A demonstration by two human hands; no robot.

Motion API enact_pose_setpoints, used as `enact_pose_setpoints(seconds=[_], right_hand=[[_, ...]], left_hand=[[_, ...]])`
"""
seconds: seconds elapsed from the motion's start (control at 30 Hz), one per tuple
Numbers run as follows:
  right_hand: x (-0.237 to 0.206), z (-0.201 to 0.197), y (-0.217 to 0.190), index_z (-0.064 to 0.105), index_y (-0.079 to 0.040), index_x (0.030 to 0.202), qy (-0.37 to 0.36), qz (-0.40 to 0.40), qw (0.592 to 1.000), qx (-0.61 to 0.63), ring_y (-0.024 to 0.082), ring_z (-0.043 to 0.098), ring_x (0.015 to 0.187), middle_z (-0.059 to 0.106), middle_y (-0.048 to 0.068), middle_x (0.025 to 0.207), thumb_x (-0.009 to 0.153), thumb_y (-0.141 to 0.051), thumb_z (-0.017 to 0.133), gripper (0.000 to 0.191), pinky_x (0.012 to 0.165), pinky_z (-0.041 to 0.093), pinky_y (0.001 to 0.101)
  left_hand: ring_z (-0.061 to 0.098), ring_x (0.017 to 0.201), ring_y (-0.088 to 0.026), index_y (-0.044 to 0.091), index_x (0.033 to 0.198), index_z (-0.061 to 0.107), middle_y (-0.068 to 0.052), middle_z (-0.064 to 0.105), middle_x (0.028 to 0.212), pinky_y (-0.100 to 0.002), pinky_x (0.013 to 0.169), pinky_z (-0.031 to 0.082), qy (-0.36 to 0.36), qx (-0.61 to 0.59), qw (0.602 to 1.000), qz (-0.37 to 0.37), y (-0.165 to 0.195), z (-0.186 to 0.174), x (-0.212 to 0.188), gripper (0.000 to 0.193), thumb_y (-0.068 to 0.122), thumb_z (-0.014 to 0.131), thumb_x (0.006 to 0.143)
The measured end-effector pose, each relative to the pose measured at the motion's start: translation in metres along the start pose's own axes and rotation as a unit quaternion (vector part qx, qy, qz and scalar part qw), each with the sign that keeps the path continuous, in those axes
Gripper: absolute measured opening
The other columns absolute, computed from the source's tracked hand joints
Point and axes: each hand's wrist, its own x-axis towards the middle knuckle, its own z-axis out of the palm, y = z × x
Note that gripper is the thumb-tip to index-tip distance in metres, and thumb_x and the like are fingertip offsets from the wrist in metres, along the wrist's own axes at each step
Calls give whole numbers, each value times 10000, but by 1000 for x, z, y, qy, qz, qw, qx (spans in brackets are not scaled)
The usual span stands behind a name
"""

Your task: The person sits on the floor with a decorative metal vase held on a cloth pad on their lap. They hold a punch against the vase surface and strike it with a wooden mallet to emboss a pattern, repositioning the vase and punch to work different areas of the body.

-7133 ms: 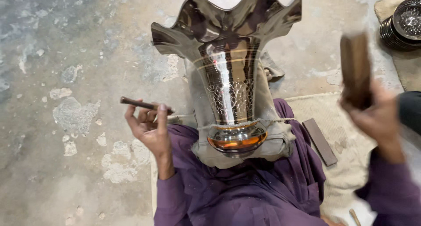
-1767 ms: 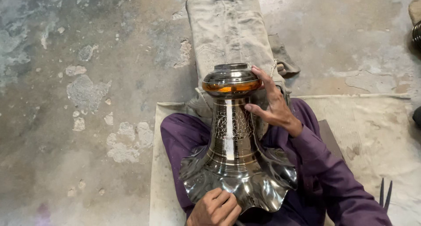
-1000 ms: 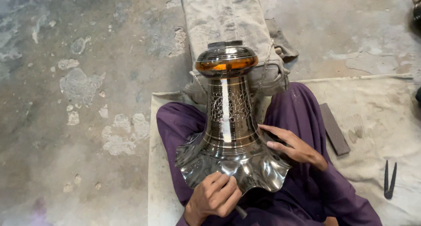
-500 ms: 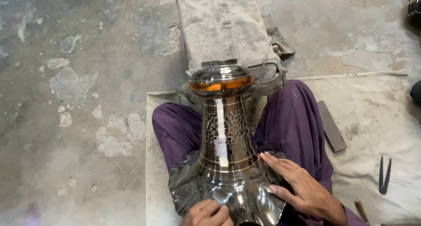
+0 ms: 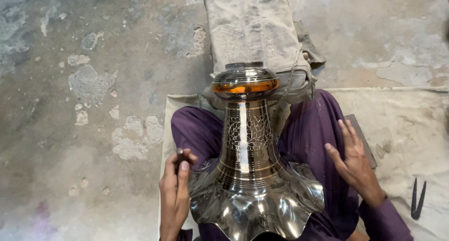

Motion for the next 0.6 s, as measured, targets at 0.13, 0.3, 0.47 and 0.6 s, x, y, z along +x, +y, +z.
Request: enact_pose_setpoints(seconds=[0.13, 0.3, 0.47, 0.6], right_hand=[[-5, 5, 12, 448, -137, 1573, -20, 79, 996, -25, 437, 489, 1344, 503, 271, 1505, 972, -447, 567, 687, 1051, 432, 571], [-17, -5, 34, 569, -124, 1490, 19, 326, 945, 35, 394, 726, 1109, 716, 267, 1223, 1056, -247, 531, 453, 924, 589, 501], [-34, 8, 35, 578, -9, 1411, -6, 121, 992, 26, 412, 712, 1023, 709, 276, 1146, 940, -127, 628, 488, 836, 580, 503], [-36, 8, 35, 567, 41, 1344, -46, 186, 981, -43, 415, 714, 1022, 713, 295, 1143, 935, -236, 717, 516, 853, 590, 496]], left_hand=[[795, 761, -231, 45, 1318, 485, -126, 757, 845, -313, 630, 690, -49, -146, 984, -91, 17, 11, 24, 418, 377, 364, 1094], [787, 706, -228, 79, 1391, 375, -120, 756, 868, -332, 561, 677, -112, -162, 976, -89, 42, 36, 55, 456, 245, 554, 1006], [808, 939, -234, 63, 1490, 372, -143, 782, 1051, -338, 781, 727, -197, -183, 962, 51, 55, 61, 46, 570, 73, 667, 1002], [821, 889, -221, 67, 1486, 355, -132, 796, 1022, -322, 729, 731, -194, -138, 969, 63, 52, 73, 52, 630, 93, 718, 971]])
